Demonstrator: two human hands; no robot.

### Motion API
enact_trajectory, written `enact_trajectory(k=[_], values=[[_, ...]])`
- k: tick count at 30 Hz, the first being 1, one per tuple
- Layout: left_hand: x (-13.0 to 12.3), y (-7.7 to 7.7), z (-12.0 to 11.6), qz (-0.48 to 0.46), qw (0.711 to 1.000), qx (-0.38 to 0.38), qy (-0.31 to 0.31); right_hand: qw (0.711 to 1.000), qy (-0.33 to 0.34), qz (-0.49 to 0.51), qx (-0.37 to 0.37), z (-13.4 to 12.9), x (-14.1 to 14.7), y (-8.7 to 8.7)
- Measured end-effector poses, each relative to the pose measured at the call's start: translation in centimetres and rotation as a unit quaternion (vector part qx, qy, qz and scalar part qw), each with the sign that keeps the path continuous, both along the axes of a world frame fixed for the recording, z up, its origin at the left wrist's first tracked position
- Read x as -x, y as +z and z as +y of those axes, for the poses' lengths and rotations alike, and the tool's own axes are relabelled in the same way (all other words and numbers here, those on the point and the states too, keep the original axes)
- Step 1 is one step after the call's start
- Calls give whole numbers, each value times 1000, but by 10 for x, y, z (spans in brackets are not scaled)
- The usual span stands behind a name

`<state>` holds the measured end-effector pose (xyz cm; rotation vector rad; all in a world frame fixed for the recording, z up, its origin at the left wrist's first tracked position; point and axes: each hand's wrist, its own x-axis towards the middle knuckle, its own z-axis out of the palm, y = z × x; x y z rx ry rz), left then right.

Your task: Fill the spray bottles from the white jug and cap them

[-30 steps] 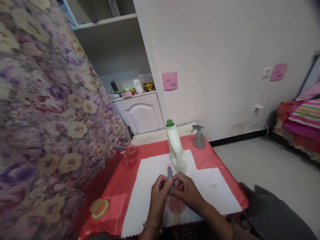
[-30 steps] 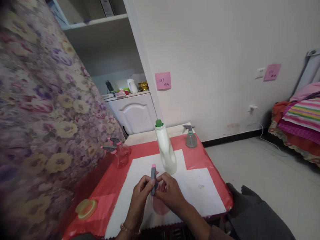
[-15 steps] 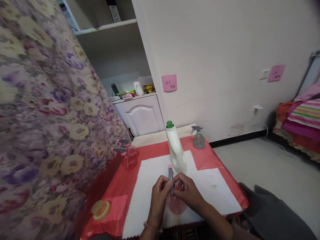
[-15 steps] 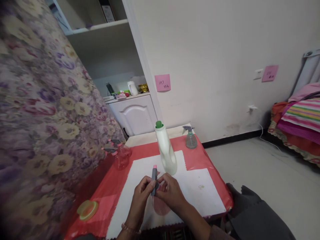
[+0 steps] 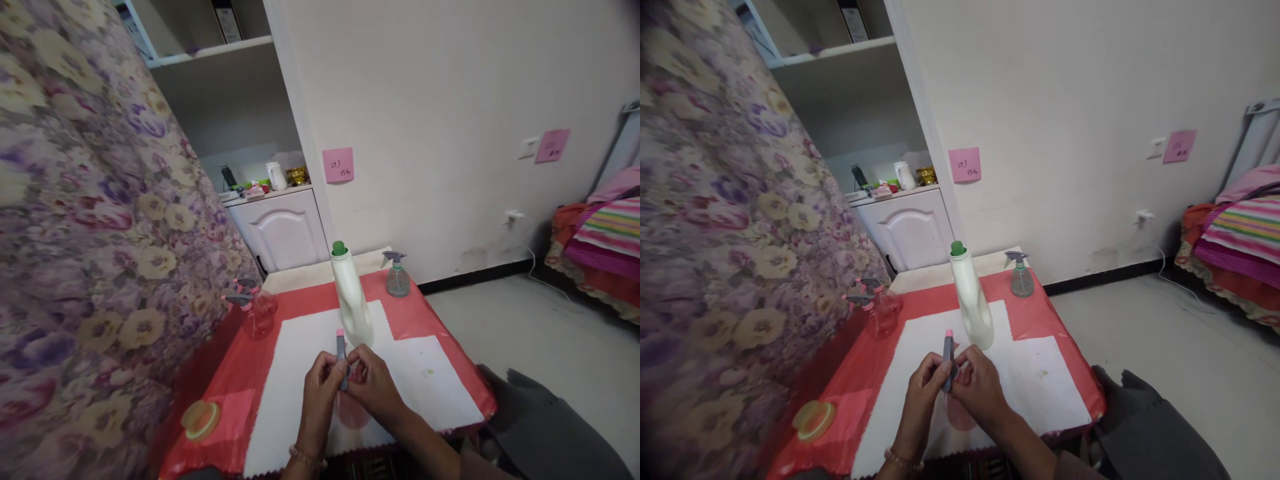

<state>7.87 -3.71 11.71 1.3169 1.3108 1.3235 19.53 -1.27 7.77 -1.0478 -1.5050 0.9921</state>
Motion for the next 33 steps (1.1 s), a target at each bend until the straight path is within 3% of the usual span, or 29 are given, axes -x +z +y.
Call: enact_trajectory(k=[3, 7, 9, 16, 18, 22, 24, 29, 33], values=[[-1, 1, -1, -4, 1000, 3, 3, 1000, -7, -11, 7, 1, -1, 0], [0, -1, -1, -4, 1000, 1, 1, 996, 88, 3, -31, 6, -10, 2], [0, -2, 0, -1, 1000, -2, 2, 994, 104, -3, -44, 7, -12, 1], [-2, 1, -4, 4, 1000, 1, 11, 999, -13, -24, -20, 1, 0, -5], [-2, 1, -4, 2, 1000, 5, 9, 1000, 13, -24, -14, 2, -3, -2], [-1, -5, -1, 12, 1000, -3, 13, 990, 138, -1, -29, 7, -15, 1], [0, -8, 0, 18, 1000, -8, 15, 991, 132, 16, -16, 7, -14, -1], [2, -9, 1, 18, 1000, -3, 17, 999, 39, 11, 29, 5, -6, -5], [3, -9, 1, 33, 999, -2, 14, 992, 127, 15, 1, 7, -13, 0]])
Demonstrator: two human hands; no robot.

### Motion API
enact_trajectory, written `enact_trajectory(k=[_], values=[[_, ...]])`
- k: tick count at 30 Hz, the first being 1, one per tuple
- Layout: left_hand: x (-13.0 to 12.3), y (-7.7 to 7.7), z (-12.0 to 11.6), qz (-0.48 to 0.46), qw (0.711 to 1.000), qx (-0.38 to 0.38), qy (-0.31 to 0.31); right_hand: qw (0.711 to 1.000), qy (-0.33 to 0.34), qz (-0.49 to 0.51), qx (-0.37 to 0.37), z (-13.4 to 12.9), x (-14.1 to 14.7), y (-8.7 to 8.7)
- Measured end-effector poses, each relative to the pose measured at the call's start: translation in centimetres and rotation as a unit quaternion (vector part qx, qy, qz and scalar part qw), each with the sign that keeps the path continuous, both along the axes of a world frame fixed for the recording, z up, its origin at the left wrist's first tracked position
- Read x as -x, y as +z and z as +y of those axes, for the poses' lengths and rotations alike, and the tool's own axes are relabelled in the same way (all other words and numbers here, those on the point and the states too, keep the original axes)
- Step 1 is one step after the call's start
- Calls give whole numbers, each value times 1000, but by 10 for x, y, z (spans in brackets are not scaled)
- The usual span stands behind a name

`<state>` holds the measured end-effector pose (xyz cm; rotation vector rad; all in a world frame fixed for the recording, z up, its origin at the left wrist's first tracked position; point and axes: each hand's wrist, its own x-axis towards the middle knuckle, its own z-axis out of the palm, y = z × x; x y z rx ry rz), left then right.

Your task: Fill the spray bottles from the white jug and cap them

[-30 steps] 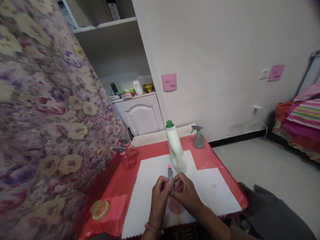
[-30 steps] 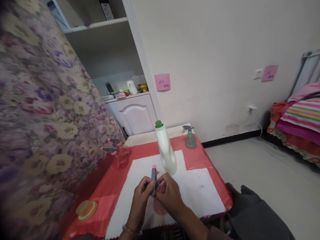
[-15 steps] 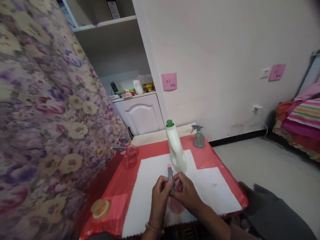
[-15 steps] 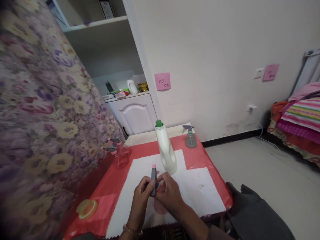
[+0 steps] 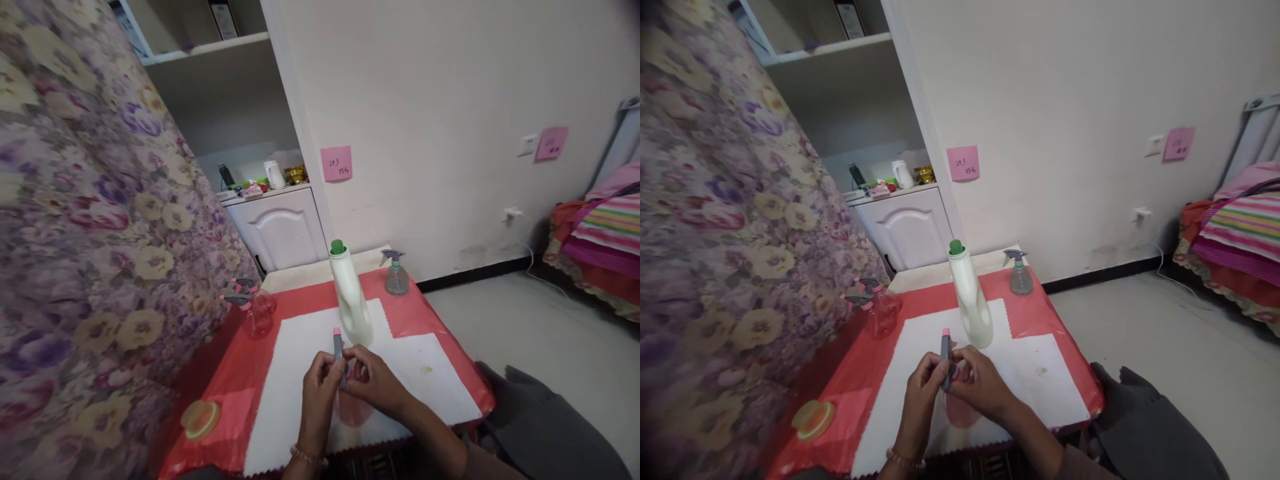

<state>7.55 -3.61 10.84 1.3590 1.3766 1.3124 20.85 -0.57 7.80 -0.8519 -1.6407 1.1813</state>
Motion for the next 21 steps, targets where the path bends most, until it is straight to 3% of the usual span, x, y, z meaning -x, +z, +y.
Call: enact_trajectory(k=[2, 7, 12, 17, 21], values=[[-1, 0, 0, 6, 1000, -6, -1, 1000, 9, 5, -13, 0, -2, 1], [-3, 3, -1, -8, 1000, 5, 3, 995, -93, -12, 25, -3, 4, -1], [-3, 1, 1, -8, 1000, 0, 1, 1000, -16, -6, -20, -3, 2, 2], [-3, 0, 1, -17, 1000, 2, 9, 996, -89, -12, 21, -4, 5, -1], [-3, 1, 0, -17, 1000, 5, 2, 1000, -26, -14, -8, -2, 1, 0]])
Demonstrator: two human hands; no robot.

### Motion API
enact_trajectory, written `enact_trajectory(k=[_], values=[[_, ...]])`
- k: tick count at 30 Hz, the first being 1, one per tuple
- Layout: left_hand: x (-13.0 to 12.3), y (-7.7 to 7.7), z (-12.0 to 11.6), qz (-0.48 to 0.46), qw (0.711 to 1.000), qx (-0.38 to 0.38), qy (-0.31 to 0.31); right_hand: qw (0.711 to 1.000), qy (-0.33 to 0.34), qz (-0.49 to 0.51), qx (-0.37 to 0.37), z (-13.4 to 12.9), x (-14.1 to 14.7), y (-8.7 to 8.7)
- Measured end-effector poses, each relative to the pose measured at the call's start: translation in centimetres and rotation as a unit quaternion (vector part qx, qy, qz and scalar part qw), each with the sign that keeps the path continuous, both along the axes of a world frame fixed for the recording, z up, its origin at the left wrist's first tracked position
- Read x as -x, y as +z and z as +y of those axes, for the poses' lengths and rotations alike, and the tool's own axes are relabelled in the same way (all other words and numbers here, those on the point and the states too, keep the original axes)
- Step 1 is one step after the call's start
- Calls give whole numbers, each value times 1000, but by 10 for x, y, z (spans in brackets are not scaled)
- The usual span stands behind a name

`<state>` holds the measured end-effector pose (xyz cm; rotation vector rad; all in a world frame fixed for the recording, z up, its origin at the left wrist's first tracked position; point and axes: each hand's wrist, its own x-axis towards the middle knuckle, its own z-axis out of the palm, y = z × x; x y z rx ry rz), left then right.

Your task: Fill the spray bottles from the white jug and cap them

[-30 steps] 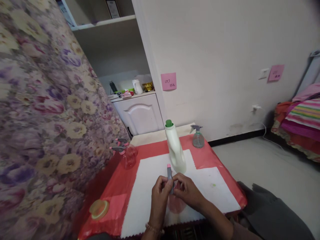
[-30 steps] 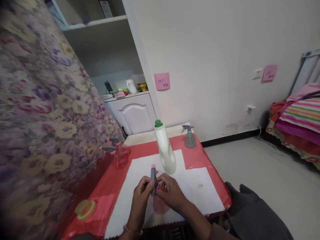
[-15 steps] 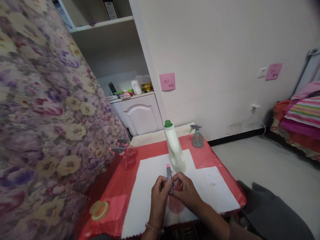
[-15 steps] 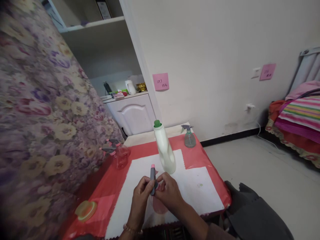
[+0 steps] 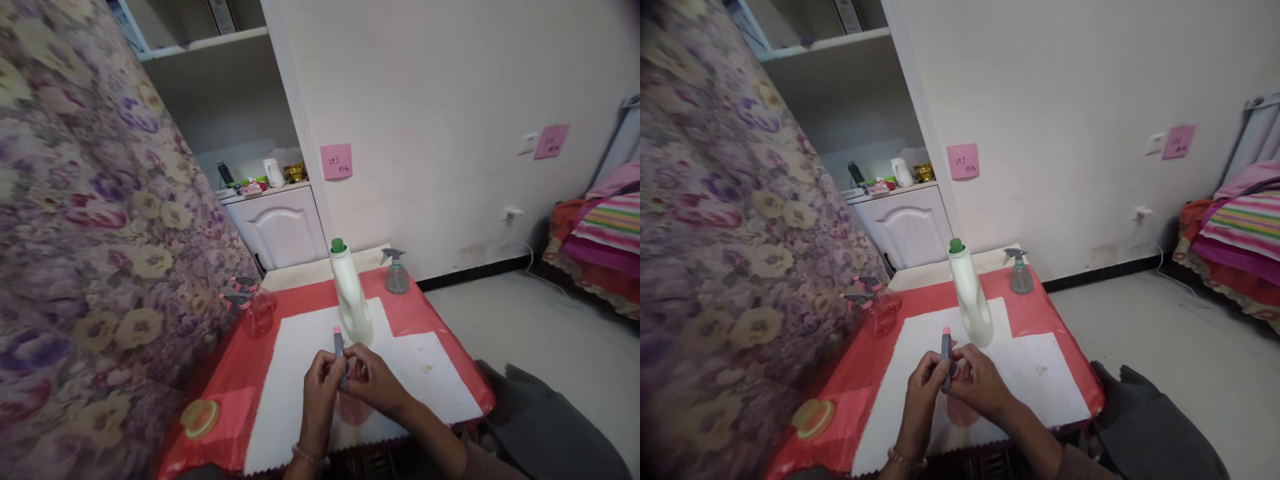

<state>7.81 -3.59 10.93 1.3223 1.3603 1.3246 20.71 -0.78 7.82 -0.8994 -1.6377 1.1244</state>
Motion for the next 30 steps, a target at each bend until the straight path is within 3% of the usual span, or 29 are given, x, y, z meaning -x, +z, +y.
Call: enact_trajectory(k=[3, 7, 13, 22, 30], values=[[0, -2, 1, -3, 1000, -8, -4, 1000, 18, 11, -15, 1, -2, 0], [0, -3, 1, -13, 1000, -6, -1, 999, -48, -1, 22, 0, 1, -1], [1, -5, 0, -3, 1000, -16, -8, 1000, 24, 8, -9, 1, -3, 1], [1, -6, 0, -12, 1000, -4, -11, 997, -43, -39, -49, -2, 5, -3], [2, -7, -1, 26, 999, -30, -11, 992, -63, -111, -20, 0, -3, -9]])
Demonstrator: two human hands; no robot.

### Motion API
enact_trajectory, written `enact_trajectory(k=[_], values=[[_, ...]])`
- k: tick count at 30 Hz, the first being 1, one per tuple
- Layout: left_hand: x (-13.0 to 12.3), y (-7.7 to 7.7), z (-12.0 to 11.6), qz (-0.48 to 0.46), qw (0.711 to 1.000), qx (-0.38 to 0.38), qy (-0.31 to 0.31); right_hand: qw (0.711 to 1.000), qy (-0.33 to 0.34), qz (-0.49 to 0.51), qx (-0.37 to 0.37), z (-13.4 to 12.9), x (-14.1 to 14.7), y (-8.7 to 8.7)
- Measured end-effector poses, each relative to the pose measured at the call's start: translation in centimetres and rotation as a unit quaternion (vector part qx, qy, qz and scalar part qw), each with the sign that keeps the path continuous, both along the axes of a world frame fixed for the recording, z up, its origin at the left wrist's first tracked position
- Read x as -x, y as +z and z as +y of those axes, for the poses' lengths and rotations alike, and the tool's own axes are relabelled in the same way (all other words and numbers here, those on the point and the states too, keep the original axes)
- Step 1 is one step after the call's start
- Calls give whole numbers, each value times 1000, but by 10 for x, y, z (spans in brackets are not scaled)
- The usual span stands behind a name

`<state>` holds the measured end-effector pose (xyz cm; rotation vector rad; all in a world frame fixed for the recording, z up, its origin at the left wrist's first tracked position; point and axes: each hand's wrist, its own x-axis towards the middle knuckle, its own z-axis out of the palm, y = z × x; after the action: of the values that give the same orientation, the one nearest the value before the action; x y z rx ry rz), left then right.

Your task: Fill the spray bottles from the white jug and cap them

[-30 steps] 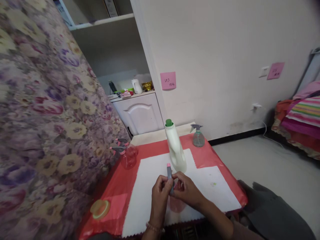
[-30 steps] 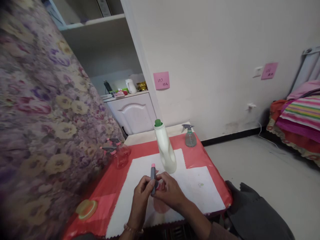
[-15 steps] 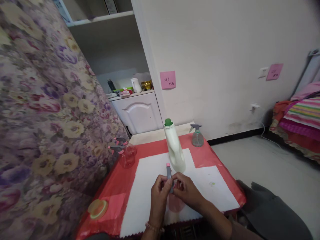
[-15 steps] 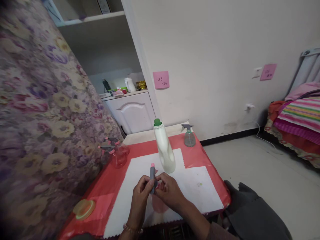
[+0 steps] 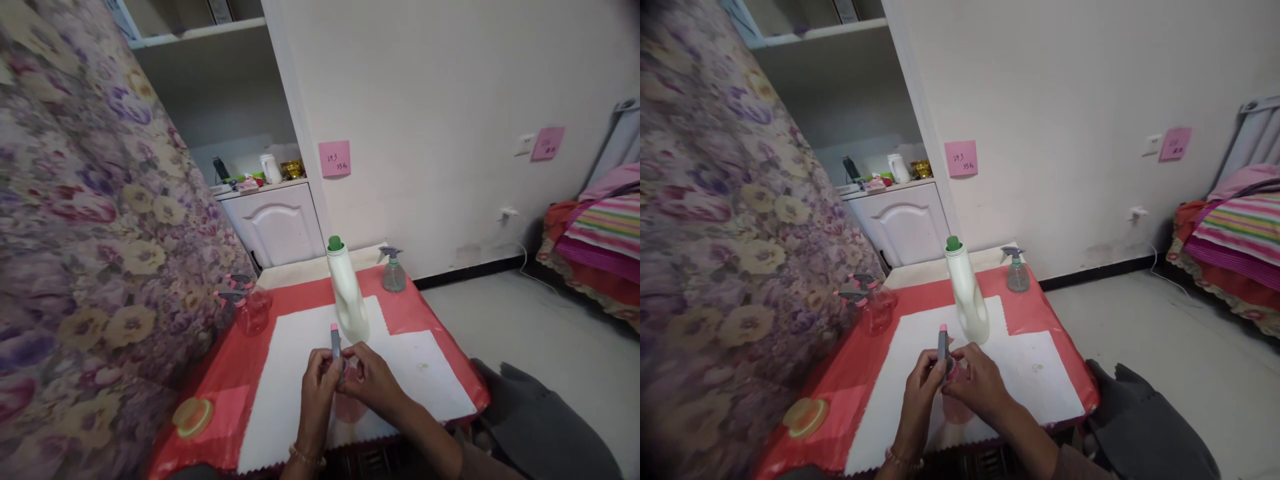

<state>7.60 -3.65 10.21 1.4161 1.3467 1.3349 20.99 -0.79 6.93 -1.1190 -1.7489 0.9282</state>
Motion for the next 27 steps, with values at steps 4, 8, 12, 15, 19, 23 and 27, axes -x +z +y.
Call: enact_trajectory(k=[4, 8, 12, 15, 19, 23, 27], values=[[6, -5, -2, -7, 999, 0, -44, 998, 13, -66, -3, -3, -5, -1], [10, -9, -4, -25, 998, 19, -58, 993, 10, -115, -18, -7, -7, 7], [11, -13, -5, -26, 998, 18, -52, 993, 7, -118, -27, -7, -8, 12], [13, -16, -4, -26, 999, 16, -34, 994, 12, -104, -41, -3, -12, 7], [16, -21, -2, -17, 1000, 22, -3, 996, 29, -55, -69, 6, -17, -9], [20, -27, 0, 15, 1000, 0, 23, 990, 49, -13, -134, 15, -17, -24], [27, -45, 6, 21, 1000, 9, -2, 986, -5, -24, -163, 21, -13, -34]])
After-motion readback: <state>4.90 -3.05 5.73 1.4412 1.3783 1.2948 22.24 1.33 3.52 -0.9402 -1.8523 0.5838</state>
